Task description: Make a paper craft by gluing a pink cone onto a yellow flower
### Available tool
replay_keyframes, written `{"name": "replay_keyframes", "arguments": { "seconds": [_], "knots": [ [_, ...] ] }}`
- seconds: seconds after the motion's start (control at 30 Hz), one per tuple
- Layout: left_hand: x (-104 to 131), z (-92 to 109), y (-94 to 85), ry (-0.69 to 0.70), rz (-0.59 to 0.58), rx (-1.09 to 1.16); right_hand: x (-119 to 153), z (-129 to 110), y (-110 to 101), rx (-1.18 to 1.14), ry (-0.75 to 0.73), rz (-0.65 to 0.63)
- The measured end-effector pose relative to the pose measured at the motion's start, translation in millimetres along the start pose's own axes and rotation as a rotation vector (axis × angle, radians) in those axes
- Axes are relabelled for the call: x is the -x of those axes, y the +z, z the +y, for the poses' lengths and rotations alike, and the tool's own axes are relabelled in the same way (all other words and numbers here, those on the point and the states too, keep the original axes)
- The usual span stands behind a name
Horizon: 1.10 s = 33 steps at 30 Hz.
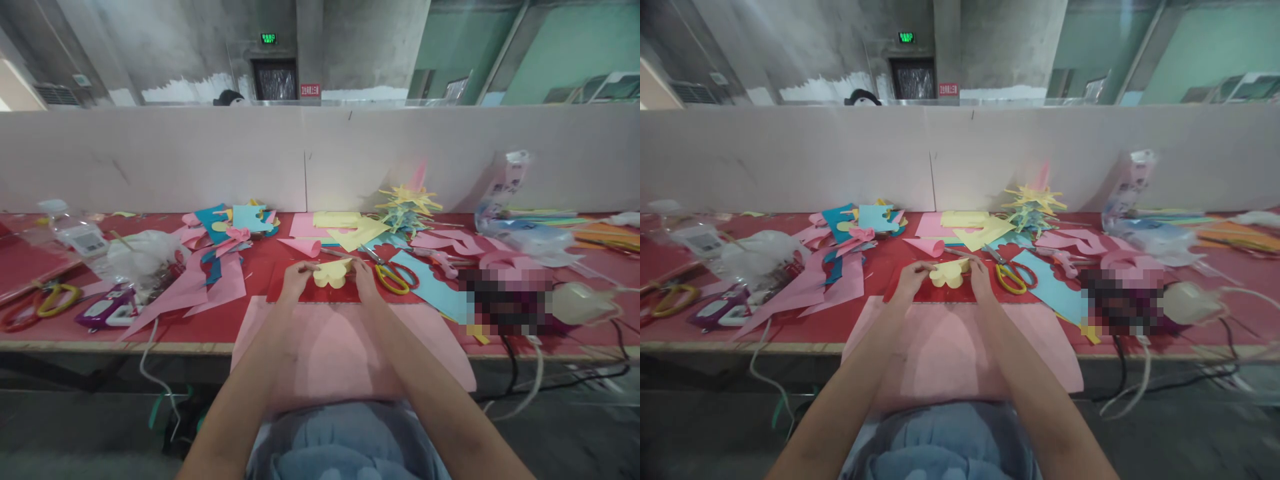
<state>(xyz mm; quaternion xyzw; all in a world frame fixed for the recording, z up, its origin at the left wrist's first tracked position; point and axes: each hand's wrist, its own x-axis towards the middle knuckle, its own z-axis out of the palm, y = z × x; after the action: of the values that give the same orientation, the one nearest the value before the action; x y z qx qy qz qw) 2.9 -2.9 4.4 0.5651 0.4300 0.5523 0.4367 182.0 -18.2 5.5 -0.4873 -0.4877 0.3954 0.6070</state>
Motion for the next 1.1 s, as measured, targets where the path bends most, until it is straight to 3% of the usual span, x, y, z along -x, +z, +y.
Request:
{"name": "replay_keyframes", "arguments": {
  "seconds": [0.33, 0.6, 0.8, 1.1],
  "knots": [
    [4.6, 10.6, 3.7, 0.003, 0.037, -0.019, 0.1, 2.0, 1.4, 0.009, -0.02, -0.018],
    [-3.4, 2.6, 5.4, -0.106, 0.126, 0.069, 1.0, 1.0, 1.1, -0.003, -0.044, -0.083],
    [-4.5, 4.3, 5.6, -0.168, 0.124, 0.097, 0.5, 2.5, 0.1, 0.026, -0.08, -0.098],
    [-3.5, -2.1, -1.9, -0.087, 0.123, -0.001, 3.1, -2.4, 2.2, 0.102, -0.093, -0.095]
  ]
}}
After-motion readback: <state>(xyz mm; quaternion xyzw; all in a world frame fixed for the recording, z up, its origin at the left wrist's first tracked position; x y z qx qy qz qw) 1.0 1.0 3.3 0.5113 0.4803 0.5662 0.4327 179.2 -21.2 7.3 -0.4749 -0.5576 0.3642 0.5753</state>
